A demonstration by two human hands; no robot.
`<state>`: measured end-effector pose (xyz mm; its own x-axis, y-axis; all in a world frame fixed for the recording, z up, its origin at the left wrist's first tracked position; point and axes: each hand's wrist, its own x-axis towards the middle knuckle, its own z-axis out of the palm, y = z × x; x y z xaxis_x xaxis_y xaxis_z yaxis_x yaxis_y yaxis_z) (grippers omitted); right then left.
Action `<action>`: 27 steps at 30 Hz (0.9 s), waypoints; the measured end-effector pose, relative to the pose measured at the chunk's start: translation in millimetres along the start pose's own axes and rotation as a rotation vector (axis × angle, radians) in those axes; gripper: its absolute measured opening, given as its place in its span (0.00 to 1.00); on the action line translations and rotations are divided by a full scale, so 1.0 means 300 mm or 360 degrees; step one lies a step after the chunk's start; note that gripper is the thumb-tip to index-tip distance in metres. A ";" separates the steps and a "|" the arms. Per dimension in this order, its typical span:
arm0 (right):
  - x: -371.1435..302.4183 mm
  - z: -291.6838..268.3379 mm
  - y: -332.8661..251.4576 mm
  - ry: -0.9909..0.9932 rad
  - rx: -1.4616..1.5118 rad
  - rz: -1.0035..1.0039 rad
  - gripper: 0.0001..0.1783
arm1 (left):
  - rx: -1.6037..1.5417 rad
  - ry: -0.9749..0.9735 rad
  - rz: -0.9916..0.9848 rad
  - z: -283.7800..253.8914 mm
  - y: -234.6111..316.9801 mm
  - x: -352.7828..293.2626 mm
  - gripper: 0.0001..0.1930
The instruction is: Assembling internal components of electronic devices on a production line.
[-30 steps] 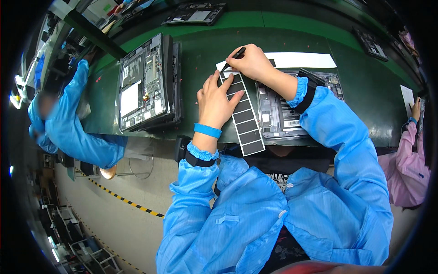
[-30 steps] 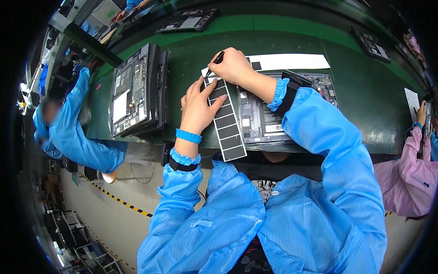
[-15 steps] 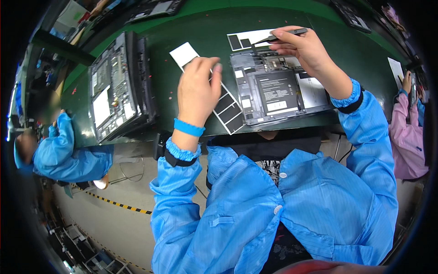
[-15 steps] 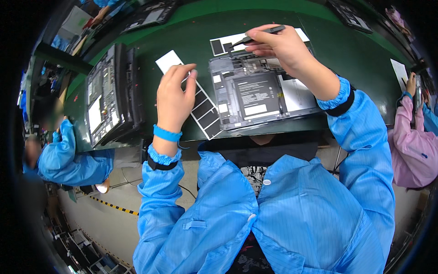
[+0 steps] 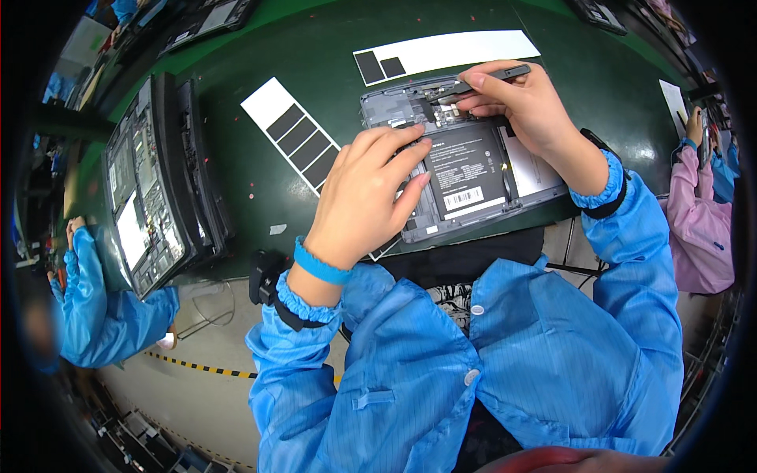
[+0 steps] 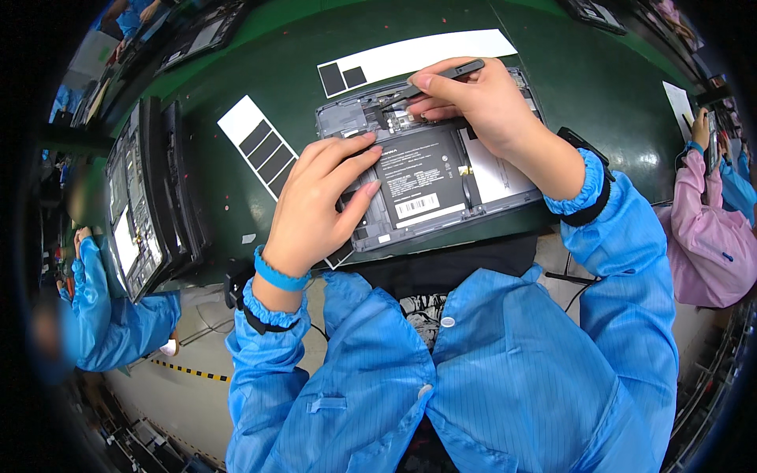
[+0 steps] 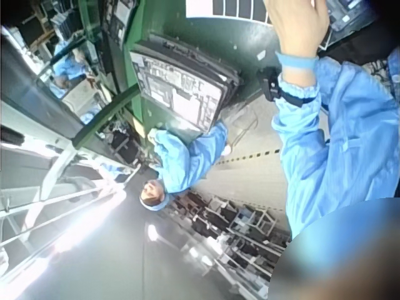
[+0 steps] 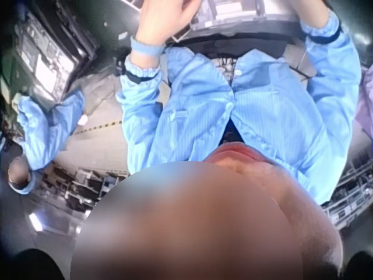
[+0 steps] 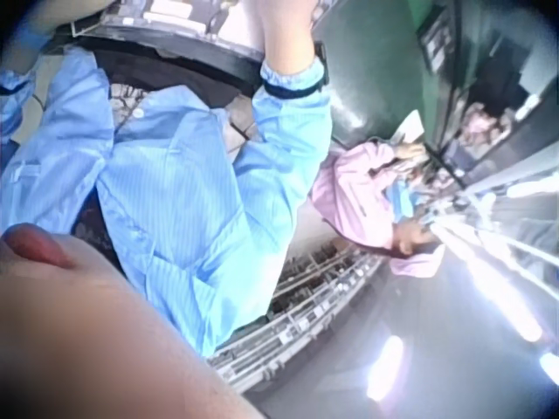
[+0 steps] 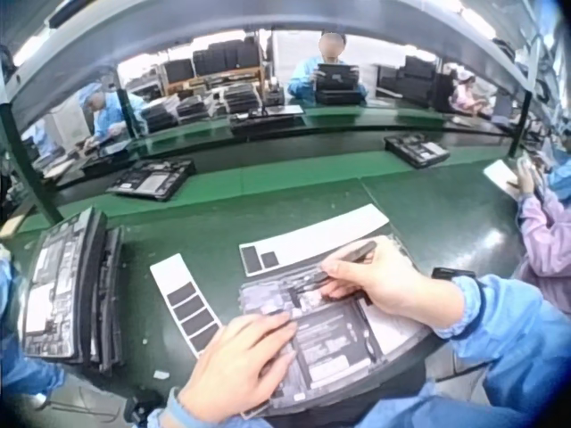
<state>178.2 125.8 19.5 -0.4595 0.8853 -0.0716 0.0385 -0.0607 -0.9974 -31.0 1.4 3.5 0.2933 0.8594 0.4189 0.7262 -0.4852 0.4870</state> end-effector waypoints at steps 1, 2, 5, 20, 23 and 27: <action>0.003 -0.001 0.004 0.0038 0.0036 0.0008 0.13 | -0.0028 0.0008 -0.0021 0.002 -0.002 0.001 0.16; 0.007 -0.004 0.008 0.0076 0.0071 0.0014 0.12 | -0.0056 0.0017 -0.0041 0.003 -0.003 0.003 0.16; 0.012 -0.013 0.016 0.0081 0.0076 0.0004 0.14 | -0.0050 0.0017 -0.0057 0.003 0.002 0.002 0.16; 0.012 -0.012 0.007 0.0111 0.0102 0.0051 0.13 | 0.0463 -0.0118 -0.0011 0.049 0.052 0.063 0.29; 0.019 -0.006 0.021 0.0107 0.0139 0.0032 0.14 | 0.0516 -0.0089 -0.0002 0.061 0.055 0.056 0.31; 0.010 0.014 0.017 0.0233 0.0218 -0.0070 0.16 | 0.0559 -0.0023 0.0012 0.075 0.057 0.073 0.31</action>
<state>173.4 126.3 14.1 -0.3241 0.9453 -0.0361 -0.1043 -0.0737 -0.9918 1.8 15.7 3.7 0.3066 0.8592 0.4096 0.8927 -0.4088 0.1895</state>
